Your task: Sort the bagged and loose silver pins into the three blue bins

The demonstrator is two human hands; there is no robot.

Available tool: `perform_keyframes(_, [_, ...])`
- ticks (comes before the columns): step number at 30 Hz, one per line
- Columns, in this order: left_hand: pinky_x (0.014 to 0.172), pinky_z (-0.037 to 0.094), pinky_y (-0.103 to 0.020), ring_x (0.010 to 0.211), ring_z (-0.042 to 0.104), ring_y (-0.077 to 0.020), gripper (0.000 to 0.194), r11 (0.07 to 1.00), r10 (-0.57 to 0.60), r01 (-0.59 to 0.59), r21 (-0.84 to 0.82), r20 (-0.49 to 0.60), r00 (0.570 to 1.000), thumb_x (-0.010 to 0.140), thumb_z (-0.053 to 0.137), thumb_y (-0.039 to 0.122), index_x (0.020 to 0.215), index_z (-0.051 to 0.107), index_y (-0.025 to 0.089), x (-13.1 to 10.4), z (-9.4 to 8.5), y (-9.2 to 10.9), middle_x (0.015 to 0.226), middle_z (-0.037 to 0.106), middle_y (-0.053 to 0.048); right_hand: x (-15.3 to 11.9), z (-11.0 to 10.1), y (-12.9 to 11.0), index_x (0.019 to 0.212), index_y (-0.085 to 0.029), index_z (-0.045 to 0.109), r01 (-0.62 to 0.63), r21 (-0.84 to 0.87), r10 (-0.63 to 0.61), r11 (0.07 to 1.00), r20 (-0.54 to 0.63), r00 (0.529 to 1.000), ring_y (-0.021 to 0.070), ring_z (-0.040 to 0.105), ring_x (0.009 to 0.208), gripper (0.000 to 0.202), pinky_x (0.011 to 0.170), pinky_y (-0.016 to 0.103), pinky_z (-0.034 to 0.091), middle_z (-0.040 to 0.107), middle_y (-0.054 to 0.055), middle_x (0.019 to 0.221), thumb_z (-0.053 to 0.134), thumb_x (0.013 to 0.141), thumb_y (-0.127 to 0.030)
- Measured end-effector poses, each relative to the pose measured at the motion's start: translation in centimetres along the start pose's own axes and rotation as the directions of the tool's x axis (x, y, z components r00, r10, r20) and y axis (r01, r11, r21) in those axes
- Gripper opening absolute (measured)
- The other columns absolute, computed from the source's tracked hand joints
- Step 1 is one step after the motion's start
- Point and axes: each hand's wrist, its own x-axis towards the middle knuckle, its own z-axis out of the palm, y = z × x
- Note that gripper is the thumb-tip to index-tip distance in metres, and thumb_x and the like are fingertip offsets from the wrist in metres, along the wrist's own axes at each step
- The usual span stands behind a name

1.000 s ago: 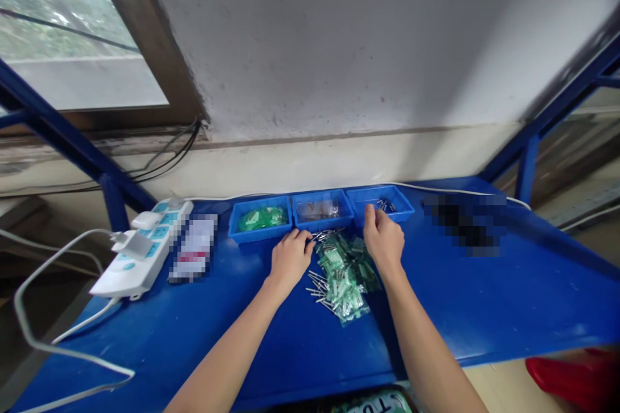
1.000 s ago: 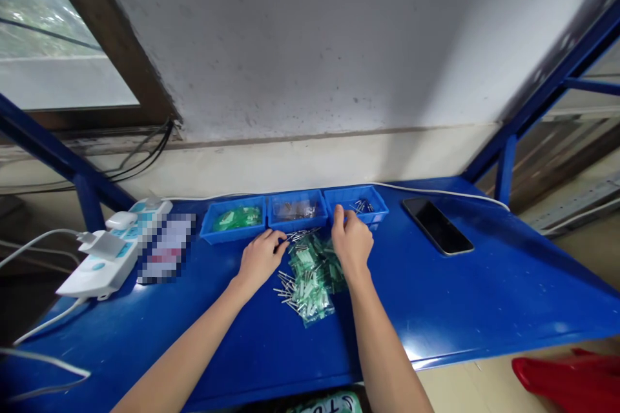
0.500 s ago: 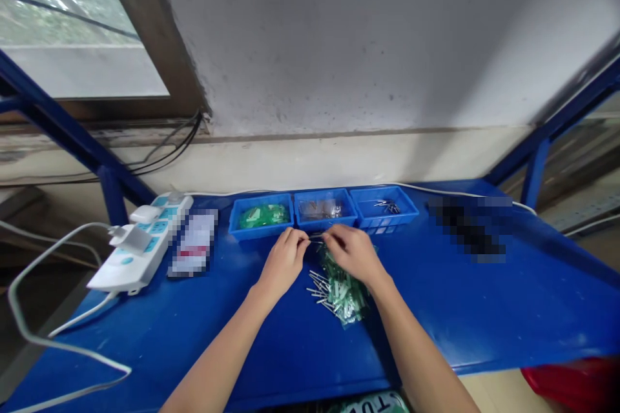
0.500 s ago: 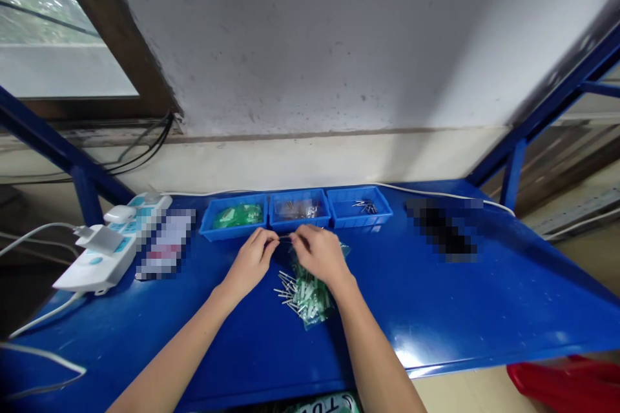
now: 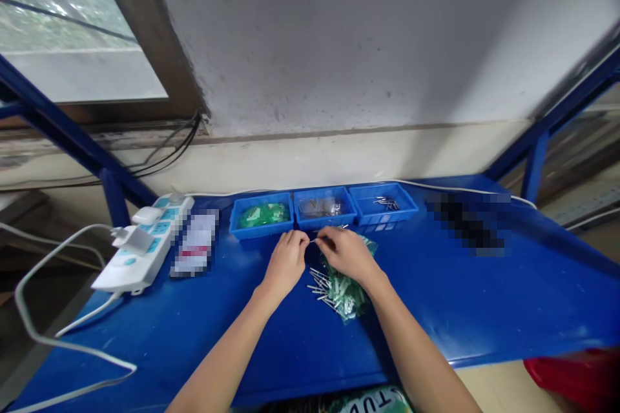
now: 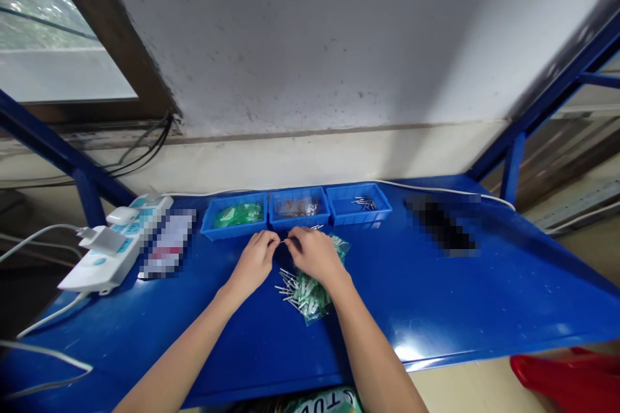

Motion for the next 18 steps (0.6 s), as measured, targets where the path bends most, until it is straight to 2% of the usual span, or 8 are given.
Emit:
perform_keyframes(5, [0.08,0.042,-0.032,0.087,0.052,-0.0192,0.016,0.986,0.007,-0.018,-0.164,-0.068,0.998,0.094,0.038,0.024,0.088,0.053,0.02,0.1,-0.6,0.2,0.086,0.057,-0.003,0.1,-0.1,-0.2,0.076,-0.02,0.057,-0.001,0.002,0.001,1.0,-0.049,0.999,0.0126,0.056,0.062,0.025,0.058,0.021,0.03,0.062,0.0,0.068,0.042,0.091,-0.032])
perform_keyframes(7, [0.082,0.042,-0.033,0.089,0.053,-0.0202,0.015,0.989,-0.029,0.021,-0.147,-0.057,0.998,0.093,0.042,0.029,0.096,0.055,0.021,0.0,-0.5,0.4,0.087,0.059,-0.003,0.2,-1.0,0.9,0.072,-0.018,0.053,-0.124,-0.006,0.12,0.992,-0.2,0.972,0.0129,0.052,0.058,0.037,0.056,0.022,0.029,0.058,0.002,0.063,0.03,0.095,-0.036])
perform_keyframes(8, [0.083,0.041,-0.035,0.09,0.053,-0.0215,0.018,0.993,-0.051,0.046,-0.108,-0.041,0.998,0.091,0.046,0.033,0.1,0.056,0.021,-0.1,-0.4,0.5,0.088,0.06,-0.004,0.2,-1.5,1.6,0.071,-0.018,0.052,-0.229,-0.002,0.218,0.973,-0.31,0.926,0.0132,0.049,0.056,0.042,0.055,0.023,0.027,0.056,0.003,0.061,0.025,0.096,-0.039])
perform_keyframes(10, [0.082,0.04,-0.038,0.093,0.053,-0.0245,0.023,0.996,-0.089,0.089,-0.003,0.0,0.996,0.086,0.054,0.038,0.102,0.058,0.022,-0.2,-0.1,0.7,0.092,0.061,-0.005,0.1,-2.5,3.0,0.068,-0.018,0.052,-0.453,0.026,0.411,0.891,-0.472,0.78,0.0135,0.045,0.053,0.047,0.052,0.024,0.024,0.054,0.002,0.058,0.024,0.095,-0.046])
perform_keyframes(11, [0.082,0.039,-0.04,0.095,0.052,-0.0259,0.022,0.994,-0.103,0.102,0.041,0.02,0.995,0.084,0.057,0.039,0.099,0.06,0.023,-0.2,0.0,0.7,0.094,0.061,-0.005,0.1,-2.9,3.6,0.066,-0.019,0.052,-0.54,0.034,0.483,0.841,-0.498,0.72,0.0135,0.044,0.052,0.047,0.051,0.024,0.022,0.053,0.002,0.056,0.028,0.093,-0.05])
perform_keyframes(12, [0.081,0.039,-0.04,0.096,0.051,-0.0267,0.019,0.991,-0.119,0.116,0.062,0.036,0.992,0.082,0.059,0.038,0.094,0.062,0.023,-0.2,0.2,0.7,0.095,0.062,-0.005,0.0,-3.2,4.0,0.064,-0.02,0.052,-0.595,0.026,0.53,0.803,-0.487,0.694,0.0134,0.042,0.051,0.047,0.051,0.025,0.021,0.053,0.001,0.055,0.033,0.09,-0.053])
perform_keyframes(14, [0.079,0.039,-0.038,0.094,0.052,-0.0259,0.01,0.986,-0.164,0.164,-0.002,0.051,0.985,0.08,0.062,0.031,0.082,0.063,0.022,0.0,0.3,0.6,0.089,0.062,-0.004,0.0,-3.2,4.1,0.061,-0.02,0.052,-0.611,-0.01,0.553,0.792,-0.413,0.724,0.0135,0.042,0.051,0.046,0.051,0.025,0.019,0.053,0.001,0.054,0.038,0.088,-0.055])
perform_keyframes(18, [0.067,0.042,-0.027,0.071,0.055,-0.0154,0.008,0.945,-0.209,0.213,-0.247,0.04,0.977,0.084,0.054,0.023,0.078,0.056,0.018,0.3,0.1,0.4,0.073,0.059,0.0,0.3,-1.5,2.4,0.07,-0.021,0.056,-0.416,0.082,0.423,0.906,-0.225,0.878,0.0135,0.049,0.054,0.041,0.052,0.024,0.023,0.055,-0.001,0.055,0.039,0.088,-0.054])
